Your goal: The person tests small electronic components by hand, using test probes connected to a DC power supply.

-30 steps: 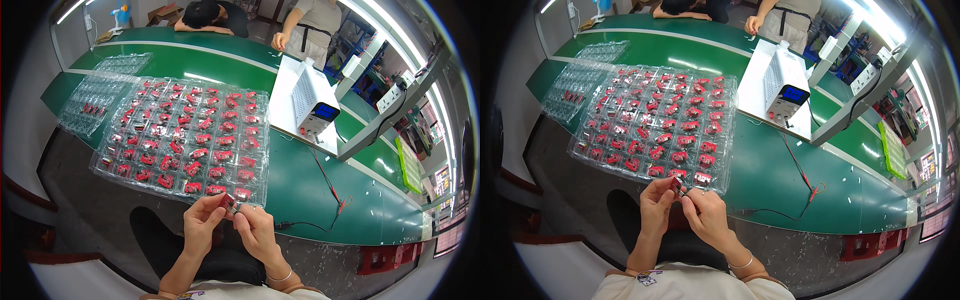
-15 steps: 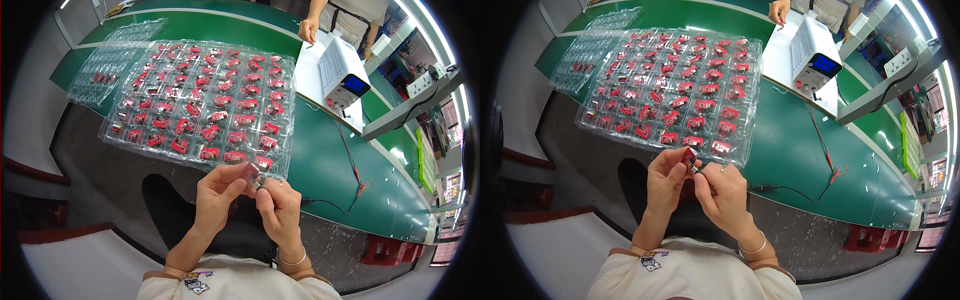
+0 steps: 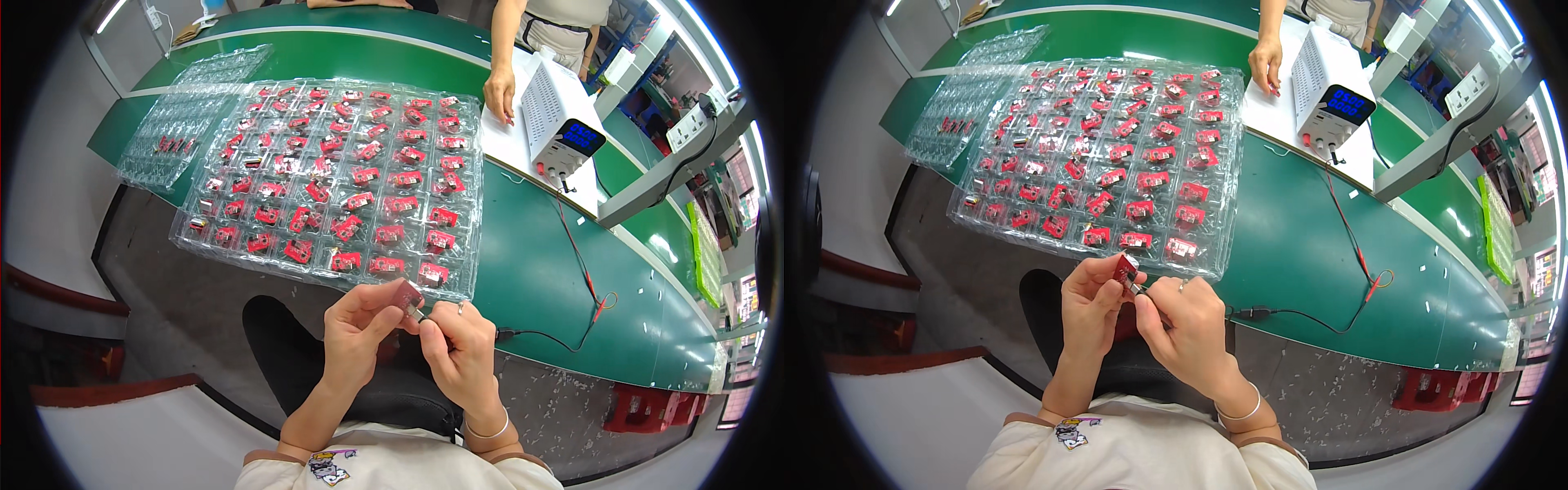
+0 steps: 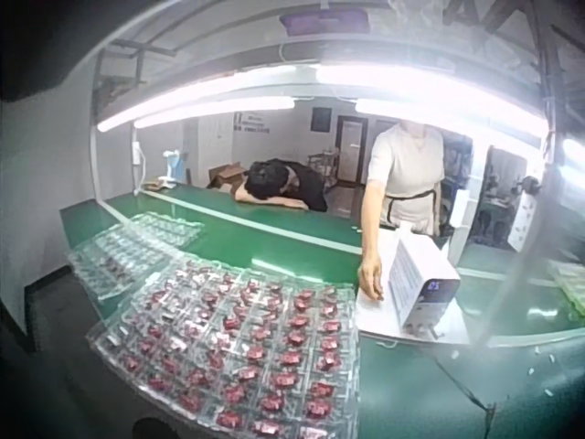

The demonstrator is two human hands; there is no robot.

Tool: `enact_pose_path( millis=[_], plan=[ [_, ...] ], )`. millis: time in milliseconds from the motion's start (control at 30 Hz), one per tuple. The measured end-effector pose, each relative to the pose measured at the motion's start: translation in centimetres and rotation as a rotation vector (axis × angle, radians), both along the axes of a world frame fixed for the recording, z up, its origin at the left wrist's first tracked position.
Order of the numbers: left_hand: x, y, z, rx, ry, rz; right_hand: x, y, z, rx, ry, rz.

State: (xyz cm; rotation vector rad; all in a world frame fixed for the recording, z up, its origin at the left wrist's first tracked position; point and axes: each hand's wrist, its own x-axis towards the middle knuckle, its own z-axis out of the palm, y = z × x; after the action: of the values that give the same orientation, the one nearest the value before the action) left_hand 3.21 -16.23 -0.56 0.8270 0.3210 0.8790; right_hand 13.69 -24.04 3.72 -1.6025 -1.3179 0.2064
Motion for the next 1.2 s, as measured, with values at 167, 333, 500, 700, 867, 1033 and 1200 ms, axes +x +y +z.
enact_pose_path(
  millis=[167,333,500,700,867,1033,1200],
  plan=[
    [-0.1,0.2,-0.3,0.057,0.034,0.029,0.1,0.1,-0.3,-0.013,-0.003,0.006],
    [0.0,0.2,-0.5,0.139,0.09,0.051,0.2,0.2,-0.3,-0.019,0.04,0.03],
    [0.2,-0.1,-1.0,0.195,0.053,0.114,0.3,0.1,-0.5,-0.046,0.056,0.059],
    [0.0,0.4,-1.5,0.204,0.098,0.089,0.3,0.5,-0.5,-0.016,0.073,0.021],
    [0.0,0.6,-0.4,0.251,0.151,0.012,0.7,0.7,-0.6,-0.035,0.038,-0.009],
    [-0.1,1.0,-0.7,0.52,0.337,0.049,0.8,0.4,-0.9,-0.049,0.048,-0.026],
    [-0.3,1.2,-0.5,0.567,0.353,0.011,0.8,0.3,-1.0,-0.058,0.06,-0.011]
  ],
)
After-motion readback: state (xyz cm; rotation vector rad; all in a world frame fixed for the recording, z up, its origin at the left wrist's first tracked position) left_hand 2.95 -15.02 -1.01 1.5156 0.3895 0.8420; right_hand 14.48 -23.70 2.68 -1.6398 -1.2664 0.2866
